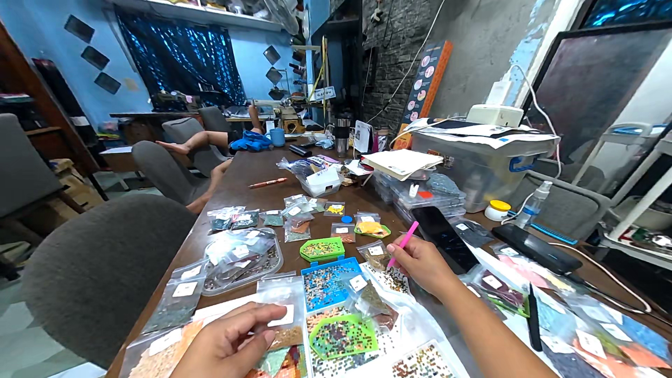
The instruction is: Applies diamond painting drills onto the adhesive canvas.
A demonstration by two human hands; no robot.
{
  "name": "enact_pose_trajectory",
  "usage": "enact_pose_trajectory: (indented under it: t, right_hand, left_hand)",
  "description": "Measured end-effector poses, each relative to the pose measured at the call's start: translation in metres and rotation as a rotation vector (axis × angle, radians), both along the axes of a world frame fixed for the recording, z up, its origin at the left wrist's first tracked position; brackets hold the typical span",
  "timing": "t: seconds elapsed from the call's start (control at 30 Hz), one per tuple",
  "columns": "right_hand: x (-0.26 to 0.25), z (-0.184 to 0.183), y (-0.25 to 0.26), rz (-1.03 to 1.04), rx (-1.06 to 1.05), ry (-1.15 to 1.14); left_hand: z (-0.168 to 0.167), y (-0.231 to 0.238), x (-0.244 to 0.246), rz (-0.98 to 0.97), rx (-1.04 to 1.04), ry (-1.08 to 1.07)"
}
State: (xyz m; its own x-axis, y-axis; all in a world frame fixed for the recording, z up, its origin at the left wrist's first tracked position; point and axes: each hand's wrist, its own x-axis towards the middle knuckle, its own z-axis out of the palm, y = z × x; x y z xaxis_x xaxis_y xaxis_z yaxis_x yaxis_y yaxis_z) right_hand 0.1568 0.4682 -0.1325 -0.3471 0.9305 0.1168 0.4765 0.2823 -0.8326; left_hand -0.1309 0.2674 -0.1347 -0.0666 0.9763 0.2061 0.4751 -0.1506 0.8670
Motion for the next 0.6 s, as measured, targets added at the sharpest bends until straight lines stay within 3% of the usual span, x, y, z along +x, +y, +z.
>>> enact_pose_trajectory:
  t: [0.2, 0.4, 0.6]
  right_hand:
    - [0.0018, 0.0064, -0.0021, -0.047, -0.090, 0.209]
    - [0.0057, 0.0026, 0.0022, -0.159, 0.028, 0.189]
    - [0.0071, 0.0021, 0.0030, -0.118, 0.037, 0.167]
  left_hand:
    - [-0.0001, -0.0002, -0.0001, -0.003, 0.008, -0.005]
    - [0.0010, -0.0007, -0.0002, 0.003, 0.001, 0.003]
    - [0.0021, -0.0012, 0.0002, 0.000, 0.004, 0.005]
